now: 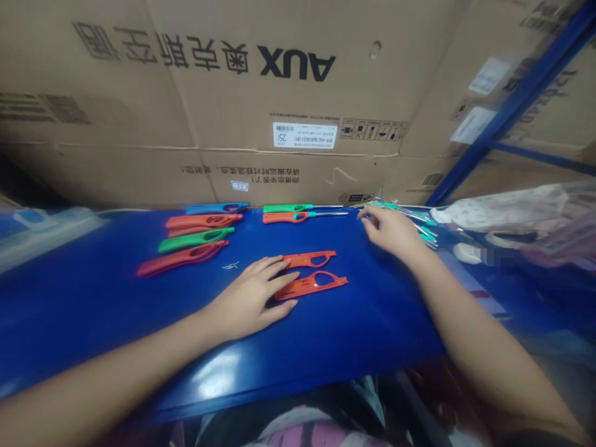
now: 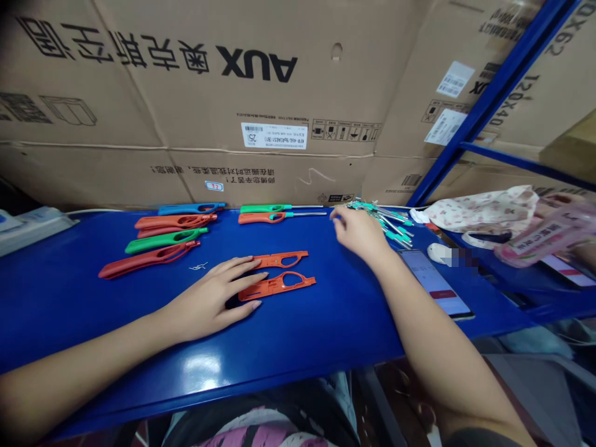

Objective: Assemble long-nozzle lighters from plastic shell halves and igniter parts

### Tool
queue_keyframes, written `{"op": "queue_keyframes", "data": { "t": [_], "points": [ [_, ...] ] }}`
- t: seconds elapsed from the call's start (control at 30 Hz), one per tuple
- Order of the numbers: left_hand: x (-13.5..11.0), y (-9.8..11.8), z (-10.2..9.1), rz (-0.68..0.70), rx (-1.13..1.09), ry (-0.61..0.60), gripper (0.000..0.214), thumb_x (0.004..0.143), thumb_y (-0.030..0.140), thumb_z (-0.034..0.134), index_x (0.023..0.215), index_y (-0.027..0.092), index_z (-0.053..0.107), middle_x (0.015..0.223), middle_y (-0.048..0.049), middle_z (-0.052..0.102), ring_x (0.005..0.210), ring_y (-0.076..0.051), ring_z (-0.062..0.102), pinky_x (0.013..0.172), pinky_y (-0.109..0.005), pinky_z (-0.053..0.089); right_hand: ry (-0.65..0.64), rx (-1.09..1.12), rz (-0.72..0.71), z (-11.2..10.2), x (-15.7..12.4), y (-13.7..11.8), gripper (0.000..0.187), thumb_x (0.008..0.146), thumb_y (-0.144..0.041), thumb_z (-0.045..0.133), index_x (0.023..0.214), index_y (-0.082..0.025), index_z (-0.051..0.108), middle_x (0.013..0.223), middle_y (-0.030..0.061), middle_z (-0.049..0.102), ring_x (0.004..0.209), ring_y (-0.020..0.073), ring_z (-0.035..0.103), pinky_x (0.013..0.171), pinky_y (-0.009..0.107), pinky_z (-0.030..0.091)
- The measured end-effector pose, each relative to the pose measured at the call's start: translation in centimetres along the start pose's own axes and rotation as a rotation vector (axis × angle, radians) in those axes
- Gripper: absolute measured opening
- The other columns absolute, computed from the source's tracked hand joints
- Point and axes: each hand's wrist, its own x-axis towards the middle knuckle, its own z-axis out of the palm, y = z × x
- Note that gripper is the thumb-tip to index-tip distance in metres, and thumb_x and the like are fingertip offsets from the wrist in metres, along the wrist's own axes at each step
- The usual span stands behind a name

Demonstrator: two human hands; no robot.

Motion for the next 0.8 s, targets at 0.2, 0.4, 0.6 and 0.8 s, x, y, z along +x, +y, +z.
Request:
{"op": "queue_keyframes", "data": {
  "t": [0.2, 0.4, 0.6, 0.8],
  "points": [
    [0.3, 0.1, 0.0, 0.036, -0.011, 0.045, 0.048, 0.099, 0.048, 0.048, 0.142, 0.027, 0.056, 0.152, -0.0099, 0.05, 0.142, -0.031, 0.044, 0.118, -0.054, 0.036, -0.097, -0.153, 0.432, -0.5, 1.6, 5.0, 0.056, 0.079, -0.015, 0.062, 0.136, -0.018, 0.055, 0.12, 0.0174, 0.068, 0.106, 0.0323, 0.066, 0.077, 0.037, 0.052],
    [0.3, 0.1, 0.1, 0.023, -0.021, 0.033, 0.049, 0.1, 0.049, 0.048, 0.143, 0.027, 0.055, 0.151, -0.0089, 0.051, 0.141, -0.032, 0.045, 0.117, -0.055, 0.037, -0.154, -0.202, 0.585, 1.1, 2.5, 7.4, 0.041, 0.074, -0.018, 0.071, 0.116, -0.018, 0.069, 0.124, 0.0177, 0.064, 0.112, 0.0334, 0.065, 0.085, 0.041, 0.055],
    [0.3, 0.1, -0.2, 0.019, -0.036, 0.014, 0.05, 0.099, 0.049, 0.049, 0.143, 0.026, 0.056, 0.152, -0.0093, 0.051, 0.141, -0.034, 0.046, 0.116, -0.055, 0.039, -0.106, -0.188, 0.594, 1.7, 2.7, 7.7, 0.032, 0.077, -0.02, 0.069, 0.109, -0.015, 0.071, 0.124, 0.0216, 0.063, 0.114, 0.0355, 0.062, 0.086, 0.046, 0.055],
    [0.4, 0.2, -0.4, 0.031, -0.031, 0.018, 0.047, 0.1, 0.047, 0.049, 0.143, 0.028, 0.055, 0.15, -0.008, 0.053, 0.14, -0.032, 0.046, 0.117, -0.056, 0.037, 0.027, -0.132, 0.537, 0.8, 2.3, 7.2, 0.029, 0.088, -0.02, 0.055, 0.114, -0.014, 0.065, 0.12, 0.0207, 0.065, 0.11, 0.0335, 0.063, 0.084, 0.042, 0.052]
  ]
}}
